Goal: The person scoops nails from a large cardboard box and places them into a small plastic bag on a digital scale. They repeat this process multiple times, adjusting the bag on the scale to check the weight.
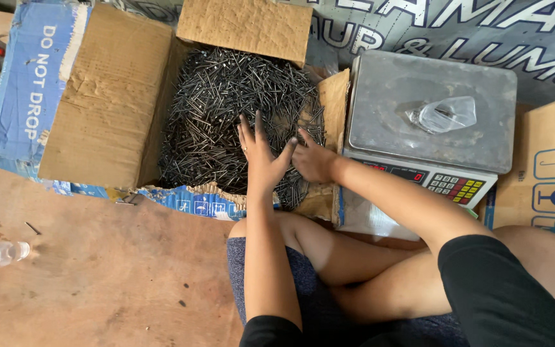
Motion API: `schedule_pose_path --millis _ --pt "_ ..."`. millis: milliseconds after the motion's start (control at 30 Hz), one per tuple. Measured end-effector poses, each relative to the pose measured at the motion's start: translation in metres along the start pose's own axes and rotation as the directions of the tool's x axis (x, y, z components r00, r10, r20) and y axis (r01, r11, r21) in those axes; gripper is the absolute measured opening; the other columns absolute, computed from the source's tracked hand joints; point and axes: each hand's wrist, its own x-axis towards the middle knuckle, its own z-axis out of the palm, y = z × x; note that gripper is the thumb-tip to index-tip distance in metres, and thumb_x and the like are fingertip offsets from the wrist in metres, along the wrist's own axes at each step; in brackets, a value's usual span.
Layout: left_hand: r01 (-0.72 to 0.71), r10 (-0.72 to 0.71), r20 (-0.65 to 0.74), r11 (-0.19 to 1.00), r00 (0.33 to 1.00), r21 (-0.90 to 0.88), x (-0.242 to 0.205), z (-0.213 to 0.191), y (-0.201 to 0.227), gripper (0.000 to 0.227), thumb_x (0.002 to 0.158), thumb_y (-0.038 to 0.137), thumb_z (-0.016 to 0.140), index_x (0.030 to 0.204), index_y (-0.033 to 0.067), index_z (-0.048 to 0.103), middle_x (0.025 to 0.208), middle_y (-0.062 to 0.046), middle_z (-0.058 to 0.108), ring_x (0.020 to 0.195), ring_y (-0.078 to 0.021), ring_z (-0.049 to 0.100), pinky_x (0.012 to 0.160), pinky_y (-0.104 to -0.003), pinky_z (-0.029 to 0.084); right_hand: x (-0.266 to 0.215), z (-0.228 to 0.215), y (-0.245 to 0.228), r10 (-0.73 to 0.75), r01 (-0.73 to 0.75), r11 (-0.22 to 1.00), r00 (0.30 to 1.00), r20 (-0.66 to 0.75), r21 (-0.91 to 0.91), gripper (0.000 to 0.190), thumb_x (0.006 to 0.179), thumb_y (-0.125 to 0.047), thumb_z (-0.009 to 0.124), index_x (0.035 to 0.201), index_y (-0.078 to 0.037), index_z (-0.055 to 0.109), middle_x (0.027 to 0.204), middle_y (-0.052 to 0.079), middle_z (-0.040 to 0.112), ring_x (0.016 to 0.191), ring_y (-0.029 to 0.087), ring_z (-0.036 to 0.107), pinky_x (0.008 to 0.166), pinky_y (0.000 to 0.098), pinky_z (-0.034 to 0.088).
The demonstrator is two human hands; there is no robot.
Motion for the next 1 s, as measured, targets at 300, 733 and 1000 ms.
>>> schedule_pose_path --millis 300,733,1000 --pt "0.165 -0.175 0.132 0.983 0.976 0.087 0.005 0.006 -0.004 0.05 0.099 0.034 0.045 0.142 0.0083 0.047 0.15 -0.024 0.032 0.142 -0.0489 0.015 0.104 -0.077 0.006 -0.018 -0.001 0.026 0.498 -0.207 0.59 0.854 -0.151 0.78 0.031 0.083 -0.03 0.063 0.093 -0.001 0.057 0.113 0.013 0.04 0.12 0.035 0.035 0.103 0.0601 0.026" --pt "0.091 -0.018 0.294 0.967 0.956 -0.238 0.003 0.019 0.003 0.047 0.099 0.024 0.042 0.14 0.0021 0.047 0.14 -0.028 0.046 0.139 -0.042 0.032 0.115 -0.062 0.015 -0.009 0.002 0.026 0.614 -0.066 0.28 0.779 -0.125 0.958 0.032 0.085 -0.023 0.062 0.109 -0.001 0.059 0.124 0.014 0.039 0.122 0.04 0.036 0.102 0.0619 0.028" --pt "0.053 -0.02 0.163 0.978 0.986 -0.202 0.005 0.022 0.008 0.06 0.083 0.014 0.066 0.136 -0.0067 0.047 0.138 -0.032 0.043 0.128 -0.049 0.043 0.101 -0.058 0.043 -0.014 0.001 0.029 0.636 -0.156 0.438 0.75 -0.182 0.885 0.024 0.083 -0.029 0.063 0.086 -0.005 0.061 0.114 0.008 0.045 0.118 0.035 0.041 0.099 0.0551 0.032"
